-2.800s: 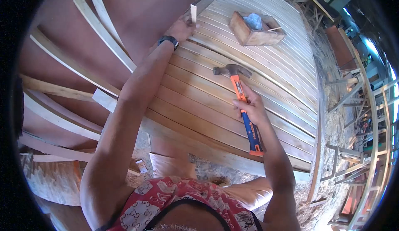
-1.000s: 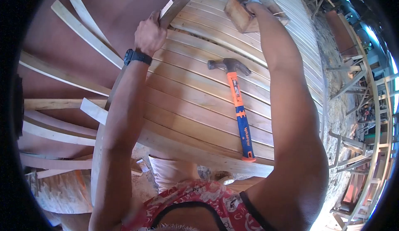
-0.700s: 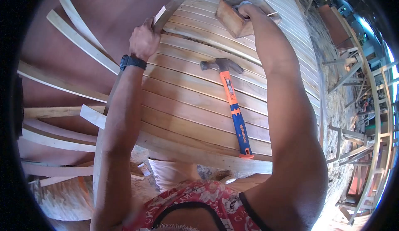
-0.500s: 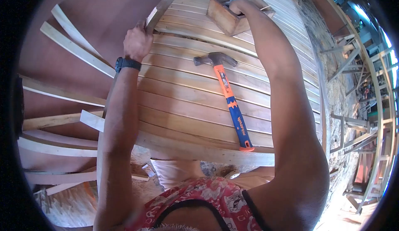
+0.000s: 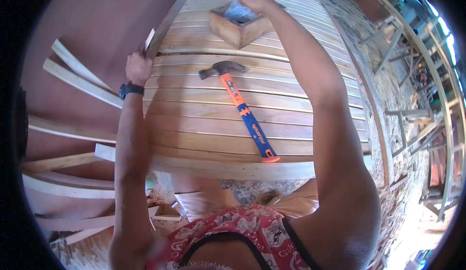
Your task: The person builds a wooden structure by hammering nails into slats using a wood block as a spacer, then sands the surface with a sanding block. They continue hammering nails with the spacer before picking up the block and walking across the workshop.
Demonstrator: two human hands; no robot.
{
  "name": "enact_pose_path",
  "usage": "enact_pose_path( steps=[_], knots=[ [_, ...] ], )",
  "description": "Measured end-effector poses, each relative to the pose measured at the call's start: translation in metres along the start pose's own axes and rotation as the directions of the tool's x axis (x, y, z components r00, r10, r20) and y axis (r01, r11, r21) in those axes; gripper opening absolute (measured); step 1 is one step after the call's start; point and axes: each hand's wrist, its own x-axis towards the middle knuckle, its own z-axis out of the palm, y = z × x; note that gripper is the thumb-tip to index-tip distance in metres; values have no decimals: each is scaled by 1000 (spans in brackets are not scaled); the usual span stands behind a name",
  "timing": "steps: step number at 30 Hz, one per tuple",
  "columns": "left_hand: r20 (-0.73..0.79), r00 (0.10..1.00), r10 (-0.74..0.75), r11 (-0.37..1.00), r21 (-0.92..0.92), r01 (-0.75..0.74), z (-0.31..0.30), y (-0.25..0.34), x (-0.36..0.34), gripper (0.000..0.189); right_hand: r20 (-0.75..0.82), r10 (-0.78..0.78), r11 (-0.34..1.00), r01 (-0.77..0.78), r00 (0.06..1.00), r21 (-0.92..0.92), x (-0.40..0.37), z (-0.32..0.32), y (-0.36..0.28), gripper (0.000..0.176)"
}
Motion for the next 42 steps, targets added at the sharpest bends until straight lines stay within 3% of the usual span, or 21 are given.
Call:
enact_pose_path(
  steps=[2,4,6,8,10,12,14,15,16,18,22,23,24,27,29,31,33,36,37,42],
  knots=[
    [17,998,65,997,-42,-64,-5,1,-3,37,-73,-10,904,40,997,426,-32,-19,9,16],
    [97,989,115,981,-166,-98,-16,13,-6,38,-13,41,805,-25,999,592,-100,-44,-1,18],
    [23,956,294,952,-96,-291,-6,32,-11,37,73,48,836,-80,996,543,-170,-62,-8,22],
    [131,887,442,835,-421,-354,-1,72,-34,34,159,82,836,-155,984,527,-220,-60,1,22],
    [126,766,630,679,-567,-465,18,128,-61,28,182,67,832,-156,981,533,-255,-55,17,23],
    [107,765,635,607,-682,-408,37,193,-97,27,233,31,834,-154,972,530,-274,-53,31,24],
    [12,704,710,536,-658,-529,59,245,-116,26,27,-75,883,54,997,467,-286,-56,42,25],
    [8,732,682,573,-627,-527,64,270,-125,25,-28,66,884,-45,997,465,-294,-69,35,26],
    [2,758,652,611,-594,-523,66,293,-132,24,-26,67,884,-47,997,465,-295,-72,48,26],
    [-49,759,649,561,-644,-521,79,327,-135,23,-58,339,571,-156,939,806,-290,-80,82,26],
    [-69,750,658,467,-744,-478,93,371,-141,21,6,395,358,-160,919,920,-305,-104,108,28],
    [31,753,657,498,-768,-403,96,376,-141,23,23,400,332,-169,916,928,-307,-109,114,24],
    [34,752,658,502,-764,-405,97,380,-141,23,24,399,327,-167,917,930,-308,-114,121,24],
    [67,687,723,535,-684,-496,104,383,-136,30,-121,343,543,-92,932,835,-304,-145,145,16],
    [41,633,773,582,-441,-683,121,357,-119,42,-343,292,779,-15,893,627,-299,-173,179,17],
    [207,600,772,631,-145,-762,138,310,-91,48,-371,321,780,-22,871,625,-304,-192,223,18],
    [431,681,592,752,9,-659,128,279,-72,59,-408,338,785,-15,848,620,-314,-198,251,19],
    [366,771,521,821,31,-570,125,241,-62,72,-440,388,772,-25,810,635,-313,-193,272,23],
    [458,764,455,865,-23,-501,126,237,-55,82,-413,391,768,-45,823,639,-316,-187,276,22],
    [483,756,443,884,-96,-457,132,239,-50,78,-342,411,769,-120,845,628,-322,-172,287,21]
  ],
)
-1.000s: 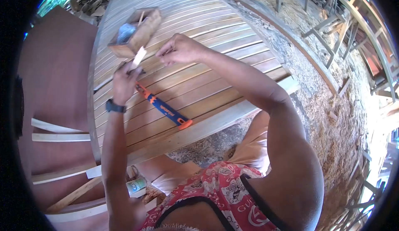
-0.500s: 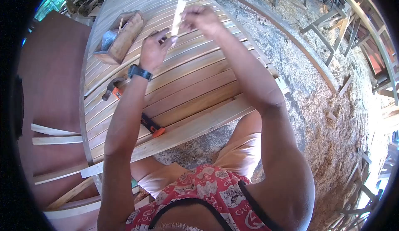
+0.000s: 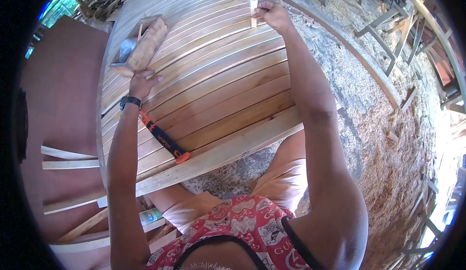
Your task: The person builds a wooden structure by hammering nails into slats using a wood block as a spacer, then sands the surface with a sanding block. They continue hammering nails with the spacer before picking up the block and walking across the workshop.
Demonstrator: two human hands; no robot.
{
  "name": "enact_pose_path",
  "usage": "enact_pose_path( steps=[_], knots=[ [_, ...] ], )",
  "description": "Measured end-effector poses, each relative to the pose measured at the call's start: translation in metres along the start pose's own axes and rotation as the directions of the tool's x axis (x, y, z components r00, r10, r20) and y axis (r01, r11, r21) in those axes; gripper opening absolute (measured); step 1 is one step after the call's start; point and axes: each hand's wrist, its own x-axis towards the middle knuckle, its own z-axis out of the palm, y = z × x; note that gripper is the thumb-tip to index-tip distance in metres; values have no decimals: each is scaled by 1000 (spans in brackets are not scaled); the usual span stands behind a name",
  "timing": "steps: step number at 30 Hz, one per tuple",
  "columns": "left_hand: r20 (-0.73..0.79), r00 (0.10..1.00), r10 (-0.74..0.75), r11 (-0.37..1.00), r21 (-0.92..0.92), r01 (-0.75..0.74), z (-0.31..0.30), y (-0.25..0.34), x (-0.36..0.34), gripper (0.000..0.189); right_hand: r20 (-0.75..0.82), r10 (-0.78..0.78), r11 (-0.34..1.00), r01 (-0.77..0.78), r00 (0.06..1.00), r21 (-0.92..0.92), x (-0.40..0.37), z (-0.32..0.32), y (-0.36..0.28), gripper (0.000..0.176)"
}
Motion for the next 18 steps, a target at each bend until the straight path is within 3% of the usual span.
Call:
enact_pose_path(
  steps=[2,5,7,10,13,18],
  knots=[
    [29,999,-17,999,-51,19,3,-2,3,78,10,43,999,-43,999,25,2,0,10,20],
    [-31,999,-41,999,26,42,3,1,1,73,19,35,996,-36,999,86,9,2,21,21],
    [-82,991,108,989,112,-98,7,-1,0,60,9,31,997,-32,999,77,13,2,26,21],
    [-129,976,172,977,148,-153,13,5,-6,47,-9,31,998,-31,999,64,9,6,23,24],
    [-80,991,104,977,193,-87,10,18,-9,42,-9,20,999,-20,1000,39,9,7,25,27],
    [-158,974,162,976,174,-134,24,7,-2,41,-27,35,999,-36,999,-33,4,7,21,31]
  ],
)
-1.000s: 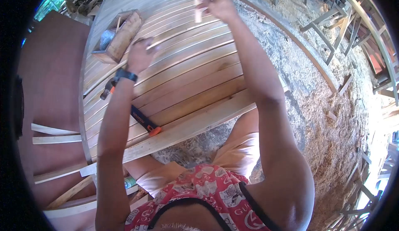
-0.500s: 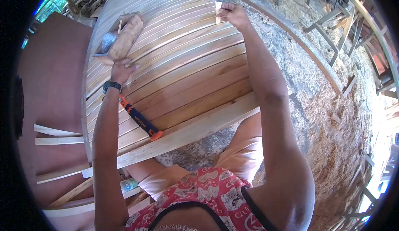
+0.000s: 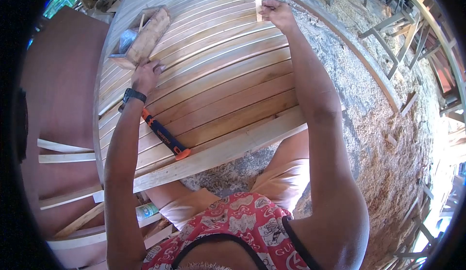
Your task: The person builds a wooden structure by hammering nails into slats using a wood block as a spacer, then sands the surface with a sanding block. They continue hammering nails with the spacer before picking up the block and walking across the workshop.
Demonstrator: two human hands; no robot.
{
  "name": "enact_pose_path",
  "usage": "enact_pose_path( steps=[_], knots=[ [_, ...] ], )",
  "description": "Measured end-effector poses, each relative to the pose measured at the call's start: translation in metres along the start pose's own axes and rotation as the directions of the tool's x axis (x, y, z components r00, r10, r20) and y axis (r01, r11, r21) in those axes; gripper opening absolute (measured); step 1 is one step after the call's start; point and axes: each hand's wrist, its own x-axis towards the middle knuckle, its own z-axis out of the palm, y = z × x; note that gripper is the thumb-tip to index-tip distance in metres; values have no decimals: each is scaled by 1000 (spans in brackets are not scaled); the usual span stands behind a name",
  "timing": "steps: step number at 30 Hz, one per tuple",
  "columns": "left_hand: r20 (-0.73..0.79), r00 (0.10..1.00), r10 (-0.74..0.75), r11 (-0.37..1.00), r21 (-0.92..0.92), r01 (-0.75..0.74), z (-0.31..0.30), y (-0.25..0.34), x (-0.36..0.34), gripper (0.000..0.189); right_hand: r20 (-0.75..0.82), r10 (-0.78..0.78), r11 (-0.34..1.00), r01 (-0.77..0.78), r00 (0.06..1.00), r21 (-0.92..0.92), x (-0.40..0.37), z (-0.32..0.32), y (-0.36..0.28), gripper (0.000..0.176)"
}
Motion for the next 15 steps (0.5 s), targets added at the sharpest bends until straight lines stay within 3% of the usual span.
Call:
enact_pose_path(
  steps=[3,5,8,10,15],
  knots=[
    [-4,999,48,999,21,-48,4,10,12,41,-83,18,999,-21,996,-31,-2,-5,-5,25],
    [12,998,60,997,41,-60,-1,35,19,42,-237,-5,994,-22,971,-108,0,-14,-6,23],
    [34,996,80,992,-97,-76,-6,76,29,42,-294,-5,994,-28,956,-108,1,-29,7,23],
    [-34,985,171,968,-179,-175,6,94,44,41,-287,5,981,-60,958,-183,-6,-34,1,25],
    [-44,974,221,954,-196,-226,14,143,71,36,-243,-34,897,-77,969,-435,-11,-42,-15,26]
  ],
)
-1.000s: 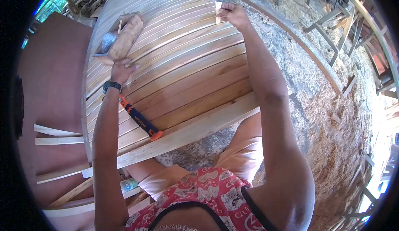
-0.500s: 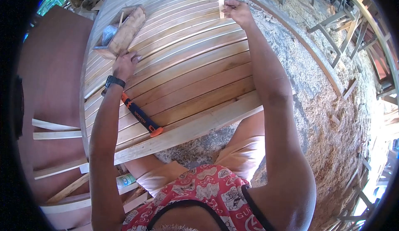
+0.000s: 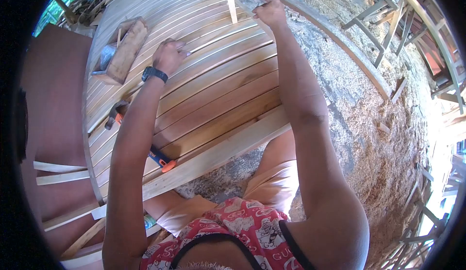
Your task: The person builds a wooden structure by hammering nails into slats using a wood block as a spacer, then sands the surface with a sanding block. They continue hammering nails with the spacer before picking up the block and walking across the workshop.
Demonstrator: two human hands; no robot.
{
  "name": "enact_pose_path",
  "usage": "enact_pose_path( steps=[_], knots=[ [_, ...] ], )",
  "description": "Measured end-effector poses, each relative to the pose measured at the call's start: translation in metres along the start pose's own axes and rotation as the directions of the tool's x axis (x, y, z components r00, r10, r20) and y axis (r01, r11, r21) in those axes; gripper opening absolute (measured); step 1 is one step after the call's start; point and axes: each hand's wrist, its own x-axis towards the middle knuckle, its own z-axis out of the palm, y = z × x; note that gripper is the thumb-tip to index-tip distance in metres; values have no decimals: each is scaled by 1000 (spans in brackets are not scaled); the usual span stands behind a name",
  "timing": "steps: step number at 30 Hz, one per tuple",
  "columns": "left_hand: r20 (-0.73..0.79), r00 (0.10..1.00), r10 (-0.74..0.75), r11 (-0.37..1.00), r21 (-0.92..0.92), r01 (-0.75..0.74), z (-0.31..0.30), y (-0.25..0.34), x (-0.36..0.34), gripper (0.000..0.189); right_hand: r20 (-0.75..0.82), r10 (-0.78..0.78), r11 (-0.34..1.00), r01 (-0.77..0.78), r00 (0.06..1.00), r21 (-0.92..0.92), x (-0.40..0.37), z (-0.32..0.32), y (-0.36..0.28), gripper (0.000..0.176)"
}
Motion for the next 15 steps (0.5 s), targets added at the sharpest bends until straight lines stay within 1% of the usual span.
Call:
enact_pose_path(
  steps=[1,2,3,4,5,6,7,8,9,11,12,13,14,15],
  knots=[
    [-34,999,15,1000,7,-15,2,8,5,34,-25,-12,1000,12,1000,-4,5,2,4,25],
    [-29,999,15,1000,6,-14,3,16,10,34,-48,-22,1000,22,999,-7,7,6,9,24],
    [34,997,-73,997,-27,74,1,25,14,34,-45,-18,1000,17,999,-6,5,7,8,24],
    [96,983,-156,985,-52,162,1,29,19,33,29,-27,999,28,999,-33,3,5,1,22],
    [97,983,-155,986,-51,160,8,27,24,33,103,-34,998,40,994,-58,1,4,-6,20],
    [47,990,-133,988,-74,137,22,22,31,35,99,-35,998,41,994,-57,-3,3,-15,20],
    [-4,994,-113,989,-96,112,25,23,36,37,140,-41,995,52,989,-80,-8,3,-21,21],
    [-5,994,-112,989,-96,111,29,26,41,37,182,-44,993,64,982,-103,-11,4,-28,21],
    [22,993,-114,989,-96,115,29,39,45,38,182,-44,993,63,982,-102,-11,7,-29,21],
    [50,992,-118,988,-96,122,35,60,47,38,217,-132,981,159,967,-108,-8,13,-26,21],
    [-25,998,-61,994,-92,58,40,70,46,40,220,-130,982,157,967,-107,-7,16,-22,21],
    [-99,995,-2,996,-84,-6,43,78,45,41,191,-169,968,199,967,-150,-6,18,-19,22],
    [-22,998,-51,995,-87,48,43,83,49,45,163,-210,951,240,964,-194,-5,20,-15,22],
    [-20,998,-53,995,-87,51,42,85,51,45,166,-208,952,239,964,-194,-4,20,-13,22]
  ],
)
